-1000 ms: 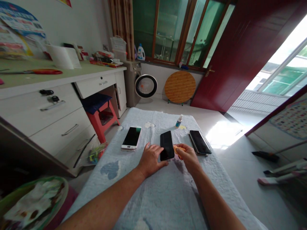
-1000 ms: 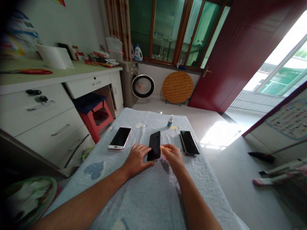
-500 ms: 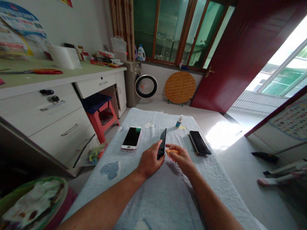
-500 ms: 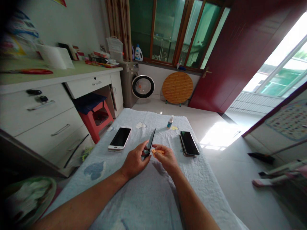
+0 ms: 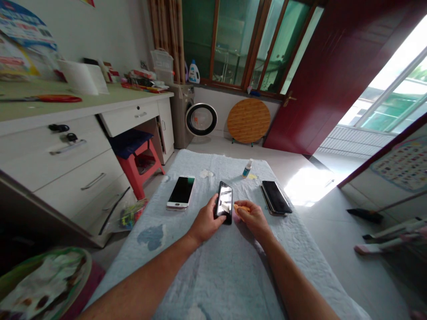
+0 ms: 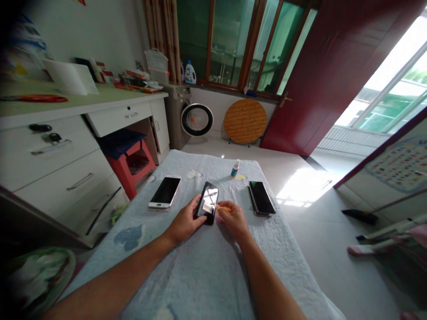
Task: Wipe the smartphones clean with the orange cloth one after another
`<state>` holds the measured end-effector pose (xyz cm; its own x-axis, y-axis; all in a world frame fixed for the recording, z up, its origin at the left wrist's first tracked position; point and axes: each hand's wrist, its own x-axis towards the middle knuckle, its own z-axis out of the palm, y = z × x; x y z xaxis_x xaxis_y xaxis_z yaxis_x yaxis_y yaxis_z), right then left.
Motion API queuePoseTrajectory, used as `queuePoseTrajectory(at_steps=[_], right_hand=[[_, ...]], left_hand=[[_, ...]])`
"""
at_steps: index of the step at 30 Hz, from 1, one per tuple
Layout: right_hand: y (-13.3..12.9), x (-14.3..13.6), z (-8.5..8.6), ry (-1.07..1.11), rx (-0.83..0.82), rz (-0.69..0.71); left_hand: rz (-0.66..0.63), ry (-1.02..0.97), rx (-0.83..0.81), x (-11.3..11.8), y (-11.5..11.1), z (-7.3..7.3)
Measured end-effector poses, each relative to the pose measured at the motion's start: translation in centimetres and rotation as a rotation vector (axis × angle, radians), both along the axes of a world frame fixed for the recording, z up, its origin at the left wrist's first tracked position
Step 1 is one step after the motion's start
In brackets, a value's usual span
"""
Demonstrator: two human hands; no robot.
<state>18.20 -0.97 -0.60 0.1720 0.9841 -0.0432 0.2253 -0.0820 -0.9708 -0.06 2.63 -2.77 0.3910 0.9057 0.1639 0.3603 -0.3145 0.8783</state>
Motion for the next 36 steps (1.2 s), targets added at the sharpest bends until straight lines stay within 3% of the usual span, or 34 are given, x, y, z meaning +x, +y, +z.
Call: queuePoseTrajectory(at_steps=[4,13,25,31,36], right_hand=[[0.3,0.1,-0.7,-0.178,0.066,-0.073],[0.2,-0.2,-1.0,-0.497,0.226,-0.066],[0.2,-0.1,-0.6,-0.538,0.170,-0.057],[0.3,0.4,-0.8,-0.542,0.164,-0.032],[0.0,1.2,0.1,-0.556,0.186,-0.018]], left_hand=[[-0.073,-0.053,-0.105,0.1,-0.2,0.3],[-0.052,0.173,-0.038,-0.2,-0.7,2.2],[-0.003,0.472,0.125,0.5,-1.2,1.7],[-0.009,0.527,0.195,0.7,-1.4,1.7],[-0.017,0.541,0.193,0.7,-1.4,1.5]])
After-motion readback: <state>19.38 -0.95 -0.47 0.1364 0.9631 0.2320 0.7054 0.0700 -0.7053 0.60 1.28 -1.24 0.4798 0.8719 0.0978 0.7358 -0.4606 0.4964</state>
